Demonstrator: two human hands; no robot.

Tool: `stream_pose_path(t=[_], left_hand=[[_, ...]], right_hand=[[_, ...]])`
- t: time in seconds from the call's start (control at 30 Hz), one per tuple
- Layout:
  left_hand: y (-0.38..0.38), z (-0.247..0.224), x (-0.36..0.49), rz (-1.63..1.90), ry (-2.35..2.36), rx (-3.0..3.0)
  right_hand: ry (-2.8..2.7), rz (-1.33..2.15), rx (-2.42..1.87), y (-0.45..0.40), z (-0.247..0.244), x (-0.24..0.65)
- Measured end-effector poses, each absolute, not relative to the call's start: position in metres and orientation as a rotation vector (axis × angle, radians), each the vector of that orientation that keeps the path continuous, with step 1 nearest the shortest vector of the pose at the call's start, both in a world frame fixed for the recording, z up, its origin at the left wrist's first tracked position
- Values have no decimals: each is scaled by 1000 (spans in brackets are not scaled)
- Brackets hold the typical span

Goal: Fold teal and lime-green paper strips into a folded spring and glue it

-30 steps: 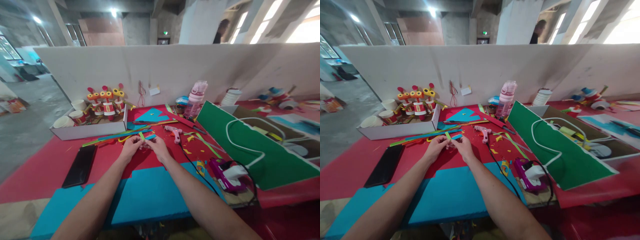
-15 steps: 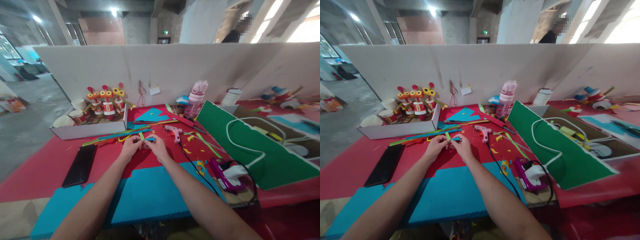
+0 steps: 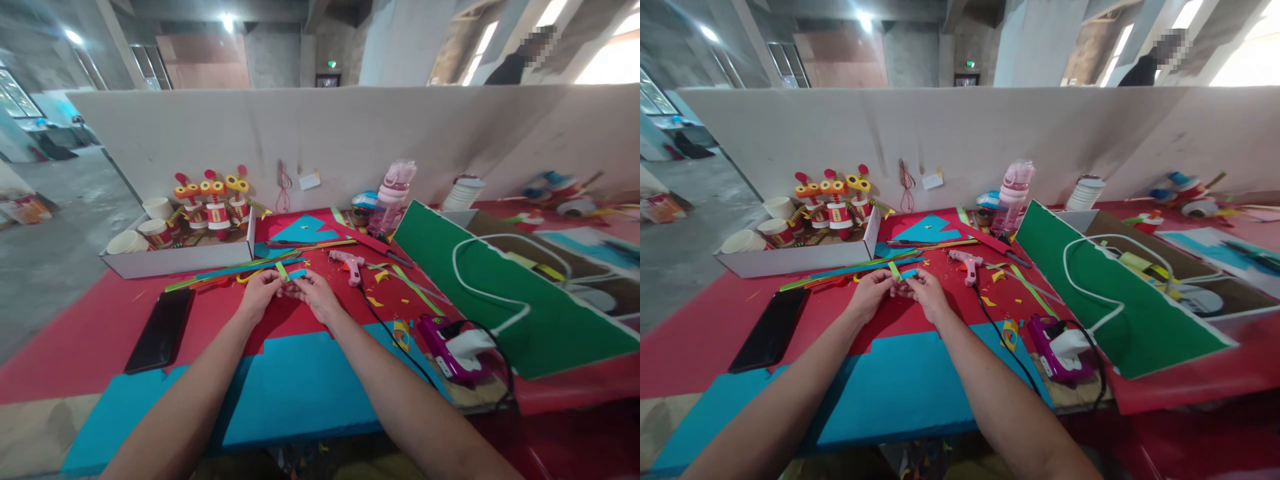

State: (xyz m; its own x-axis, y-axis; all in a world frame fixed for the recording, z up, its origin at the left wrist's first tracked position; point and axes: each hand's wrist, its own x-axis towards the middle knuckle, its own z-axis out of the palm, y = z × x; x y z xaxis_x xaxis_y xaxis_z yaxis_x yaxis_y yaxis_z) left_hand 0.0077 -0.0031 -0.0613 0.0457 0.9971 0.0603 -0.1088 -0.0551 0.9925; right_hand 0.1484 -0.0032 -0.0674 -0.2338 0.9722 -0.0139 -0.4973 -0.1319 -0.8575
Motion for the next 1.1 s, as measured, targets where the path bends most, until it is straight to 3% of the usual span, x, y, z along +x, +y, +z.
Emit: stream_pose_path(t=[1.1], left_hand=[[-4,-62,8,1216,1065,1254]], right_hand=[[-984,1483,-839,-1,-72,148]])
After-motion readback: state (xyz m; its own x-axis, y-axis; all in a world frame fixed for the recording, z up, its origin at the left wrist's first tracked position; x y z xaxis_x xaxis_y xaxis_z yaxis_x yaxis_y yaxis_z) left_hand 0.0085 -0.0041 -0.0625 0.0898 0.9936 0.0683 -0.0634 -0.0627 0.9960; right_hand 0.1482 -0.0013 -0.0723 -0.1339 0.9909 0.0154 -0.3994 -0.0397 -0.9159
